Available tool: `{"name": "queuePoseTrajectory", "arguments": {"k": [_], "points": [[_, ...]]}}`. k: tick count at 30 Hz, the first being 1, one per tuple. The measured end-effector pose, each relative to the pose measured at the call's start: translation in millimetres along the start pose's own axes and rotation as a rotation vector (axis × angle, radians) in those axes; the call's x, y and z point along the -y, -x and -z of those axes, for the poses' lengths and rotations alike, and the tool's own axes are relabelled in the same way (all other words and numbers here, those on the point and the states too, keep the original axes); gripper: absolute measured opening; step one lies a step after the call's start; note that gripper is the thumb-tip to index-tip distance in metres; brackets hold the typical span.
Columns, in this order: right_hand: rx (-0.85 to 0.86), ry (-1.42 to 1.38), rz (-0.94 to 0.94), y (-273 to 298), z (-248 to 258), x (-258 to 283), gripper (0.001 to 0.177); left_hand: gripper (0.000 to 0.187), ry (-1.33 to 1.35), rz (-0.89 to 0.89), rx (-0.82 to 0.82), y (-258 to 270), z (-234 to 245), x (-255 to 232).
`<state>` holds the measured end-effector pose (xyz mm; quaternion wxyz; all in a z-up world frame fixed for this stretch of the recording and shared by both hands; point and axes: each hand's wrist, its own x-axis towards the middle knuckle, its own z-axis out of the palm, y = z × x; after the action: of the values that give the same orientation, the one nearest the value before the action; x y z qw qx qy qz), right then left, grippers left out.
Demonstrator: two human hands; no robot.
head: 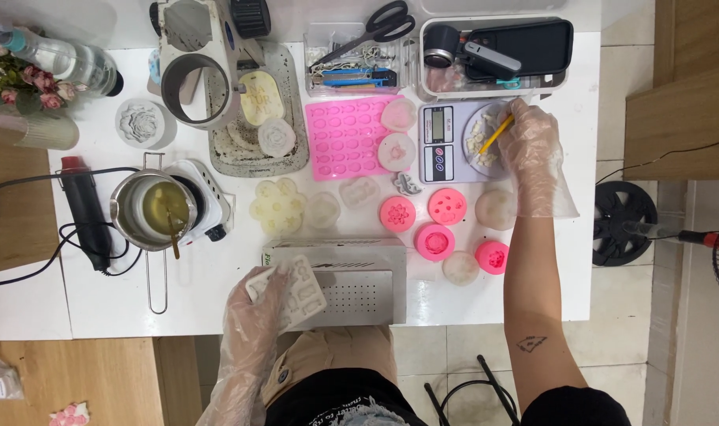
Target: The recorder is preparing silicone molds, stirring melted wax in a pot, and using a heat gun to smooth out the wax in the molds.
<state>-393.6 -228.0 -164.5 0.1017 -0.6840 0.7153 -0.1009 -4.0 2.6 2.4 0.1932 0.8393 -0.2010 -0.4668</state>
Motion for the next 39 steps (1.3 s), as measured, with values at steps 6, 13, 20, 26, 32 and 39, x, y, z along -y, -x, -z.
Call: {"name": "queuePoseTrajectory", "arguments": {"k": [6,13,20,26,32,39], "points": [[0.023,-0.057,0.014,-8,4,-1,0.022,0.052,0.012,0.013,0.005,-4,-2,5],[0.006,-0.174,0.013,-19,-17,-21,0.020,0.052,-0.011,0.060,-0.001,-3,-5,-2],[-0.056,-0.146,0.016,-10,-12,-10,0.024,0.049,0.046,0.048,0.010,-6,-6,3],[-0.019,-0.231,-0.033,-2,-6,-8,0.021,0.047,0.026,0.009,0.001,-8,-6,0],[-0.011,-0.288,-0.031,5,-2,-5,0.018,0.046,-0.057,-0.043,-0.009,-9,-4,2],[-0.139,-0.415,-0.095,8,-3,-15,0.014,0.046,-0.005,-0.060,0.028,-8,-1,1]]}}
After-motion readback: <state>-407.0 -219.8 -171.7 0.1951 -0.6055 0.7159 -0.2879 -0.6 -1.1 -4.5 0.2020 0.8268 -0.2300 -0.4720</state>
